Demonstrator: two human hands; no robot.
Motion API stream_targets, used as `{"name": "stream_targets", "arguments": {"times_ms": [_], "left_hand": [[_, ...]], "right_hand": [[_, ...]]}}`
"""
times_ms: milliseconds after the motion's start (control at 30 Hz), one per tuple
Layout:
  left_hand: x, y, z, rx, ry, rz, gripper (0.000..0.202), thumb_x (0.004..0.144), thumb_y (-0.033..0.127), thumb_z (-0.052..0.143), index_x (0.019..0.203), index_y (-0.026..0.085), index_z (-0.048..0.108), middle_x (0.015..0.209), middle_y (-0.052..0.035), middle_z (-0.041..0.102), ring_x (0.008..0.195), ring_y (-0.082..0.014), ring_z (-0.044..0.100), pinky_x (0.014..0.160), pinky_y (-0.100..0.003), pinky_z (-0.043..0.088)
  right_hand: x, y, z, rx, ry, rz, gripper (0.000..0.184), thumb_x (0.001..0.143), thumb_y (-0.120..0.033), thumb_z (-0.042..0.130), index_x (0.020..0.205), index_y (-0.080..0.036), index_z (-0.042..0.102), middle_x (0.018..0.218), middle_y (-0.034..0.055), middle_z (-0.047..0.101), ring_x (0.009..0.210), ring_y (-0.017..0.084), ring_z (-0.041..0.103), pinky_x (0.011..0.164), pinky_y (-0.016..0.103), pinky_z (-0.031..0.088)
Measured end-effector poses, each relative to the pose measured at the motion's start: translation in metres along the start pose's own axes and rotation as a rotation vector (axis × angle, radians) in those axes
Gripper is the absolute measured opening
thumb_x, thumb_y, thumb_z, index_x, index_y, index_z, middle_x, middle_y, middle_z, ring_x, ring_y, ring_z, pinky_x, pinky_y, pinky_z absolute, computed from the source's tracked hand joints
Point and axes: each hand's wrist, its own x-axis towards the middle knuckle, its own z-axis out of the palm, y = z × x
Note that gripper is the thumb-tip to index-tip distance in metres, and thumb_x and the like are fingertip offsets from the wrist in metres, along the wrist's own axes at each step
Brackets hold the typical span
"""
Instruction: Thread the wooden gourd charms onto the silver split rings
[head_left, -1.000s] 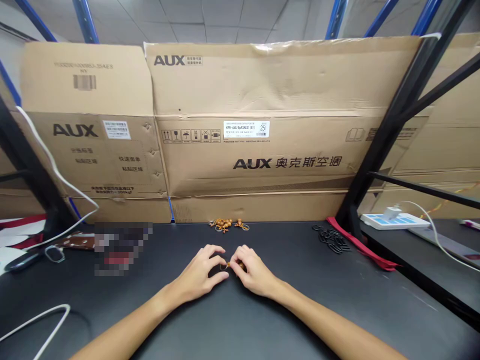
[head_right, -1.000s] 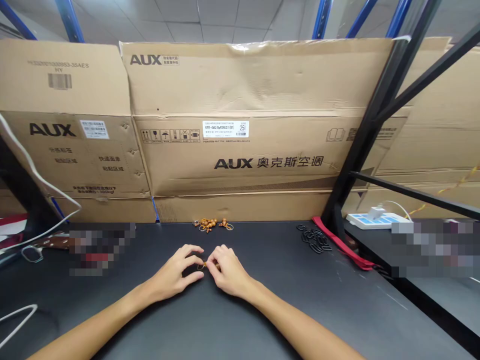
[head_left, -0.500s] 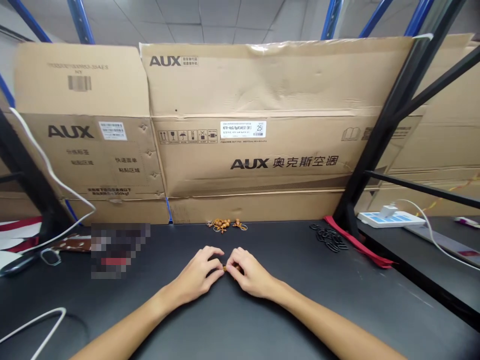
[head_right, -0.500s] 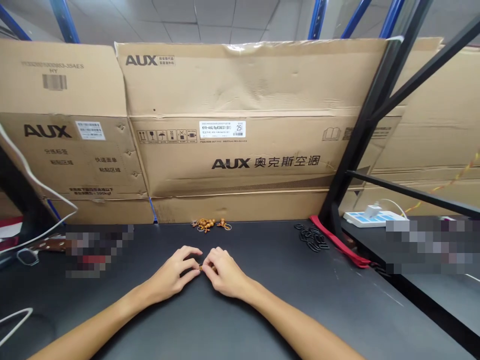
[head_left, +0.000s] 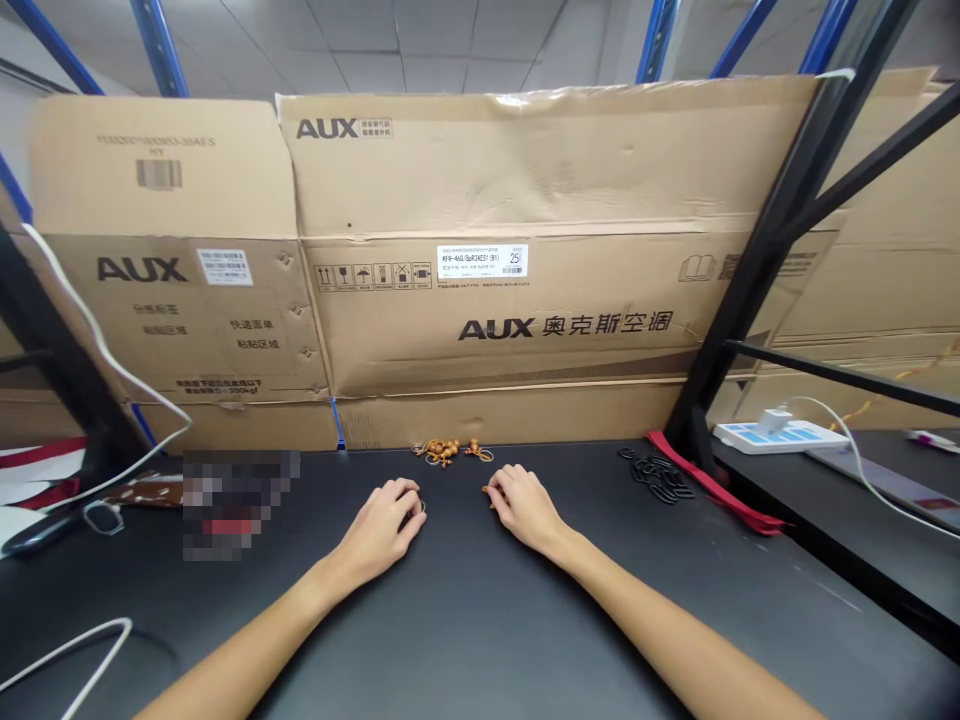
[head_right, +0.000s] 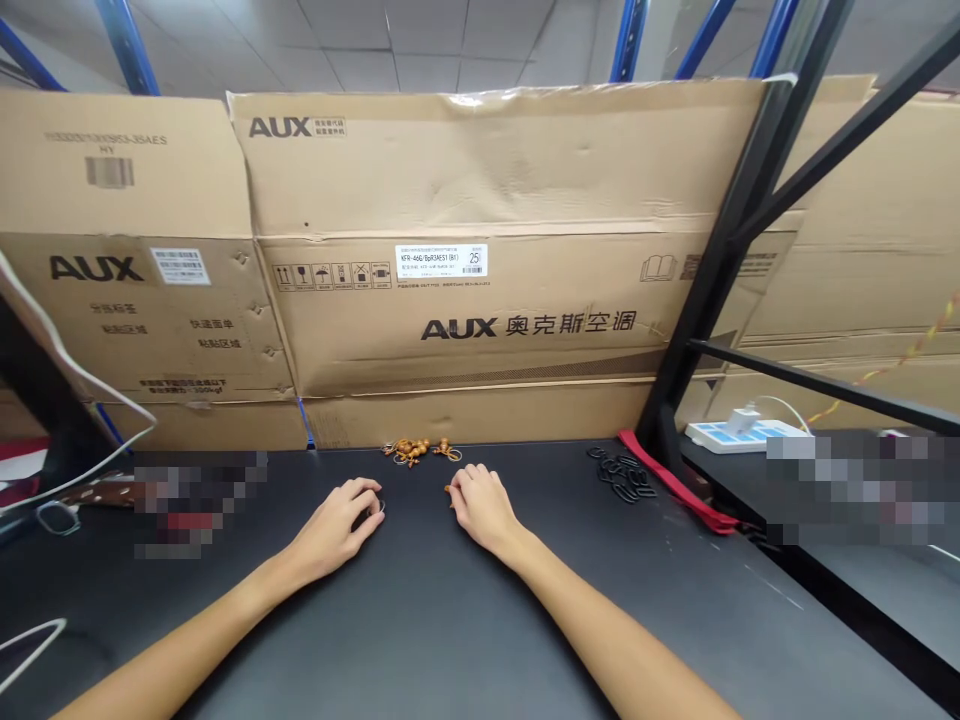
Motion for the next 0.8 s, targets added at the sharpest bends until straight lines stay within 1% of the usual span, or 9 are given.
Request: {"name": "stream_targets", "arguments": {"times_ms": [100, 200, 267, 333, 467, 600, 633, 733, 800], "left_hand": [[0.006, -0.008, 0.002, 0.089, 0.018, -0.054, 0.015, 0.091, 0.025, 0.045, 0.081, 0.019, 0.055, 0.103, -0.0069, 0.058, 0.094, -0.0231, 0.056, 0.08, -0.038, 0.044], [0.017, -0.011, 0.005, 0.188, 0.026, -0.084, 0.011, 0.089, 0.024, 0.048, 0.093, 0.017, 0.057, 0.105, -0.0103, 0.061, 0.096, -0.0267, 0.057, 0.081, -0.04, 0.042], [0.028, -0.011, 0.01, 0.231, 0.002, -0.051, 0.02, 0.089, 0.024, 0.049, 0.106, 0.016, 0.056, 0.113, -0.0132, 0.061, 0.104, -0.0291, 0.056, 0.086, -0.043, 0.041], [0.04, -0.011, 0.016, 0.229, -0.052, -0.015, 0.028, 0.09, 0.027, 0.049, 0.116, 0.016, 0.053, 0.122, -0.0136, 0.059, 0.113, -0.029, 0.053, 0.092, -0.044, 0.039], [0.055, -0.01, 0.026, 0.218, -0.064, -0.023, 0.032, 0.094, 0.032, 0.045, 0.119, 0.015, 0.053, 0.123, -0.0151, 0.06, 0.115, -0.0293, 0.054, 0.094, -0.046, 0.04], [0.044, 0.001, 0.02, 0.186, -0.094, 0.033, 0.028, 0.093, 0.032, 0.048, 0.114, 0.016, 0.057, 0.116, -0.0113, 0.064, 0.108, -0.0259, 0.059, 0.094, -0.041, 0.043], [0.038, 0.005, 0.017, 0.164, -0.108, 0.067, 0.028, 0.092, 0.032, 0.049, 0.115, 0.018, 0.057, 0.116, -0.0093, 0.064, 0.108, -0.0241, 0.059, 0.095, -0.039, 0.043], [0.017, 0.02, 0.005, 0.021, -0.103, 0.173, 0.024, 0.093, 0.028, 0.047, 0.114, 0.021, 0.057, 0.115, -0.008, 0.064, 0.107, -0.0229, 0.059, 0.094, -0.038, 0.046], [0.007, 0.027, -0.002, -0.057, -0.113, 0.212, 0.023, 0.094, 0.026, 0.047, 0.114, 0.023, 0.058, 0.112, -0.006, 0.064, 0.106, -0.0214, 0.058, 0.094, -0.035, 0.047]], "right_hand": [[0.003, 0.004, -0.001, -0.051, 0.007, 0.043, 0.016, 0.092, -0.019, 0.047, 0.08, -0.019, 0.058, 0.085, 0.0061, 0.061, 0.081, 0.02, 0.053, 0.071, 0.031, 0.036], [0.004, 0.007, 0.0, -0.088, 0.023, 0.079, 0.018, 0.093, -0.018, 0.045, 0.081, -0.019, 0.059, 0.085, 0.0075, 0.061, 0.08, 0.021, 0.053, 0.069, 0.031, 0.037], [0.005, 0.008, 0.001, -0.111, 0.032, 0.102, 0.022, 0.093, -0.018, 0.044, 0.079, -0.019, 0.06, 0.085, 0.0094, 0.061, 0.081, 0.023, 0.052, 0.069, 0.033, 0.037], [0.005, 0.007, 0.001, -0.129, 0.046, 0.127, 0.024, 0.093, -0.018, 0.043, 0.079, -0.018, 0.062, 0.087, 0.0115, 0.06, 0.084, 0.025, 0.051, 0.07, 0.035, 0.037], [0.004, 0.003, -0.003, -0.129, 0.128, 0.112, 0.021, 0.094, -0.024, 0.044, 0.09, -0.018, 0.064, 0.098, 0.0126, 0.058, 0.091, 0.026, 0.048, 0.074, 0.038, 0.038], [-0.001, -0.009, -0.008, -0.039, 0.16, -0.02, 0.021, 0.091, -0.022, 0.047, 0.106, -0.018, 0.062, 0.111, 0.0114, 0.057, 0.102, 0.026, 0.045, 0.082, 0.039, 0.039], [-0.003, -0.013, -0.009, -0.009, 0.145, -0.069, 0.023, 0.09, -0.022, 0.049, 0.109, -0.019, 0.061, 0.116, 0.011, 0.056, 0.105, 0.027, 0.044, 0.084, 0.039, 0.039], [-0.01, -0.026, -0.012, 0.064, 0.071, -0.19, 0.035, 0.087, -0.024, 0.054, 0.121, -0.024, 0.055, 0.128, 0.0089, 0.05, 0.113, 0.028, 0.04, 0.089, 0.041, 0.038], [-0.013, -0.032, -0.012, 0.089, 0.023, -0.24, 0.036, 0.087, -0.025, 0.053, 0.123, -0.028, 0.054, 0.134, 0.0068, 0.047, 0.115, 0.028, 0.039, 0.09, 0.042, 0.038]]}}
